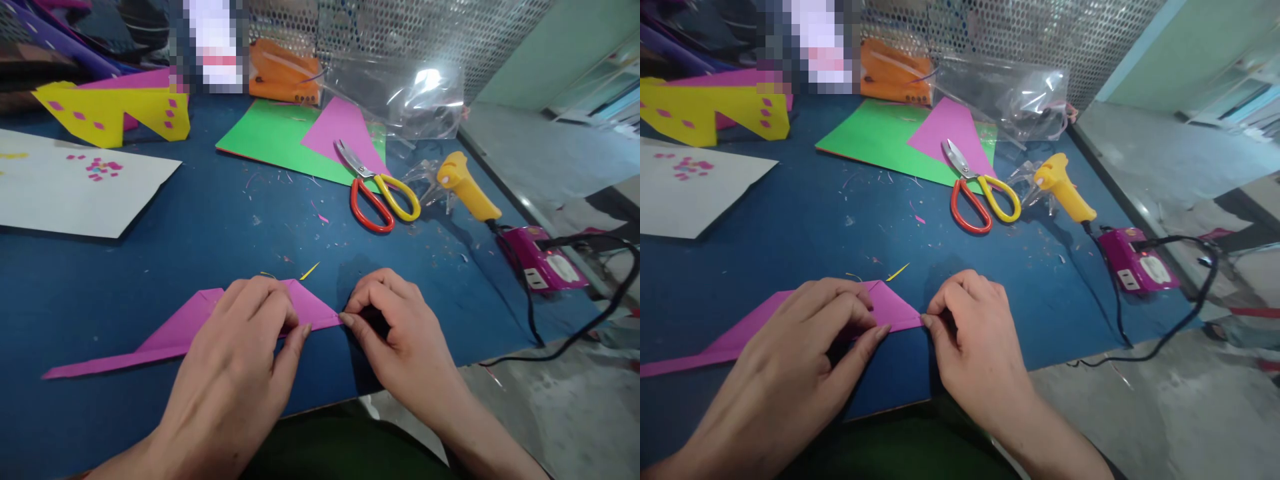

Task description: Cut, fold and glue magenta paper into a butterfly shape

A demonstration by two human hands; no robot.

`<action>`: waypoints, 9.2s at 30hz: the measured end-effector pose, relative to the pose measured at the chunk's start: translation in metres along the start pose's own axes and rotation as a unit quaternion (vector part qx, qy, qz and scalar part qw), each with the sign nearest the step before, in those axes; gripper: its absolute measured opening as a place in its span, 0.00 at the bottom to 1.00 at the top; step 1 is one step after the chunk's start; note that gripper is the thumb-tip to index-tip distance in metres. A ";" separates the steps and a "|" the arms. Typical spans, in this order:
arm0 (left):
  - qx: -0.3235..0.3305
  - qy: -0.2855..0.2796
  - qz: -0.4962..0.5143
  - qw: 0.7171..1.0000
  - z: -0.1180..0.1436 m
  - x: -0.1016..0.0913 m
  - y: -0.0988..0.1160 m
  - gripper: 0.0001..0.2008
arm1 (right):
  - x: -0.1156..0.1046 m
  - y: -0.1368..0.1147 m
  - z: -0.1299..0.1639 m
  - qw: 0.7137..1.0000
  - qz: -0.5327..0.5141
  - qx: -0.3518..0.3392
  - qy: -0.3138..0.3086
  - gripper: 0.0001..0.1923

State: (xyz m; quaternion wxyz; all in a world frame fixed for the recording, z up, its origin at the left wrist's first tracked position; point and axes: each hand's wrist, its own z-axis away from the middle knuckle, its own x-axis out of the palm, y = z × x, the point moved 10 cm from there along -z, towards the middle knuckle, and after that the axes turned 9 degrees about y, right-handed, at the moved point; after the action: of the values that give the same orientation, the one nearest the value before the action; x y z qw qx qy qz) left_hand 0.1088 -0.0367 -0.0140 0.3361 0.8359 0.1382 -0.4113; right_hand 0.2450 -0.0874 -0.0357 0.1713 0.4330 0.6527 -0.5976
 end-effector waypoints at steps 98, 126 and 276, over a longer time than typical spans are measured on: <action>0.283 0.038 -0.239 0.928 0.069 0.002 0.022 0.32 | -0.018 -0.033 0.050 0.961 0.067 -0.204 0.172 0.16; 0.236 0.015 -0.193 0.952 0.062 0.002 0.031 0.24 | 0.001 -0.034 0.069 0.940 0.173 -0.241 0.167 0.18; -0.159 -0.033 -0.068 0.984 0.044 -0.074 -0.108 0.11 | 0.049 -0.097 0.064 0.931 0.145 -0.316 0.112 0.19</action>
State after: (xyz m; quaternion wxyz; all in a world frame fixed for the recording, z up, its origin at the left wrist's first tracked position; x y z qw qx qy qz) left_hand -0.0185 0.0166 -0.0244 0.4404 0.7466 0.2467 -0.4334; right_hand 0.1236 -0.1200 -0.0248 0.3099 0.5103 0.7528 -0.2773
